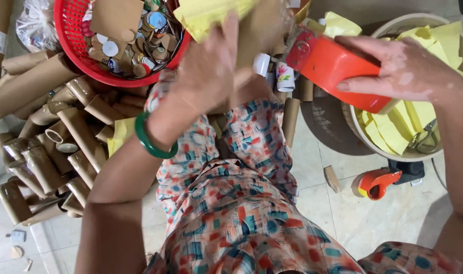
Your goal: The recorder is sealing the ends of cardboard mailing tubes using paper discs and packing tape.
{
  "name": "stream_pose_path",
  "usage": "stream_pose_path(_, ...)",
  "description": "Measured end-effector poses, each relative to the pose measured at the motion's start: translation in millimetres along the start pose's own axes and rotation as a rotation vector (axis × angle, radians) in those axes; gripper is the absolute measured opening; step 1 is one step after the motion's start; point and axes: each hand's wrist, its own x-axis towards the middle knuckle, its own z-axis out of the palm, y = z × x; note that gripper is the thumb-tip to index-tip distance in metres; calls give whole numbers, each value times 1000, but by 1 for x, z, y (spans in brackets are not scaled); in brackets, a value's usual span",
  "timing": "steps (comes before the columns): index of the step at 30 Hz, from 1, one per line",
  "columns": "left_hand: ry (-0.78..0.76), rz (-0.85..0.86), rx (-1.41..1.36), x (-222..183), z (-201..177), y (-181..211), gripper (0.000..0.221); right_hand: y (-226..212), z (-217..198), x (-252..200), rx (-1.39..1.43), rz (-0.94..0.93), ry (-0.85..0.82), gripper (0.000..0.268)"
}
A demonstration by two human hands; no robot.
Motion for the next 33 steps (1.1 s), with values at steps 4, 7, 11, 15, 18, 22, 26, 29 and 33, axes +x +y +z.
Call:
stream_pose_path(4,-636,-359,-241,-37,81,4,103,0,30,-6,254,268,-124,89)
stream_pose_path(7,-577,-313,-275,-51,112,-10,93,-30,31,-7,547,368,-150,84)
stream_pose_path(11,-163,-122,-184,-48,80,-18,68,-8,84,-17,428,-214,129,68)
stream_pose_path(15,-160,-106,-786,-30,92,-27,39,-47,64,-14,619,234,-110,97)
stream_pose_path(18,-14,-330,-1400,-30,108,-28,30,-71,61,-5,743,4,31,92)
stream_pose_path(22,-199,-457,-1417,-33,110,-14,28,-67,68,-8,727,87,-21,99)
stream_pose_path(26,-255,-436,-1732,-32,120,-14,23,-66,63,-5,637,15,35,97)
stream_pose_path(29,-238,-353,-1693,-32,139,-14,21,-74,58,-11,657,28,17,95)
stream_pose_path(33,-78,-211,-1007,-12,111,-17,23,-67,77,-31,855,404,-208,106)
